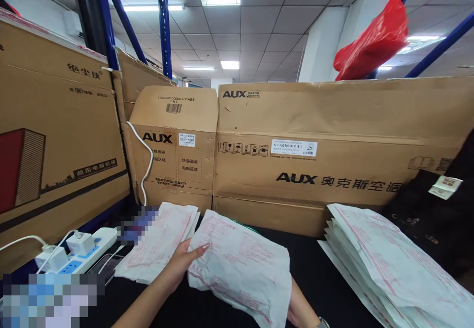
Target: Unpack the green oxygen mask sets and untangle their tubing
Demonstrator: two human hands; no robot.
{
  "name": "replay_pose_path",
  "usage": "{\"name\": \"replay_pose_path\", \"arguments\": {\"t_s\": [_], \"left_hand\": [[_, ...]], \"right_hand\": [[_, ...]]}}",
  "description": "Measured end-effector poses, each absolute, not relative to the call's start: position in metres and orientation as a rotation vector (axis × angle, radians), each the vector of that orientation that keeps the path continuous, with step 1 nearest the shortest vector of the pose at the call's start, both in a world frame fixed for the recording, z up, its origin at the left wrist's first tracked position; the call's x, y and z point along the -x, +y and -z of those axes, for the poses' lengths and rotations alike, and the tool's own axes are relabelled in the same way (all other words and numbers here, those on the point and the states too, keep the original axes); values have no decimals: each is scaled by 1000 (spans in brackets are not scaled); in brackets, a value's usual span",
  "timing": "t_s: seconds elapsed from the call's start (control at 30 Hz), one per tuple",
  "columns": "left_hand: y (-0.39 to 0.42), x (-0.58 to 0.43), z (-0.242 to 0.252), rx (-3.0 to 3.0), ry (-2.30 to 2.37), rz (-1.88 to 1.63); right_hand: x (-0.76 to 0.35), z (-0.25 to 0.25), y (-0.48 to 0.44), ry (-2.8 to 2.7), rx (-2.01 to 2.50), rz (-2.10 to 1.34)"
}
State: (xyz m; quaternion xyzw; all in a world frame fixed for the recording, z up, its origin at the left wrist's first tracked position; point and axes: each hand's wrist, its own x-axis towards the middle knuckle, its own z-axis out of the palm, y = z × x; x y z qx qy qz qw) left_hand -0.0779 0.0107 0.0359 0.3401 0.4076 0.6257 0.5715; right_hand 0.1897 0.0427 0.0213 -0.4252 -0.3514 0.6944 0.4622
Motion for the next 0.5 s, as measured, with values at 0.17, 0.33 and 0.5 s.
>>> {"name": "replay_pose_path", "arguments": {"t_s": [0.17, 0.33, 0.5], "left_hand": [[19, 110, -42, -615, 1005, -1645], [25, 141, -46, -425, 1116, -1838], [26, 150, -49, -404, 1198, -1905]], "right_hand": [[-196, -37, 53, -801, 902, -1772], [-216, -33, 68, -670, 893, -1686], [-213, -24, 71, -597, 1064, -1608]]}}
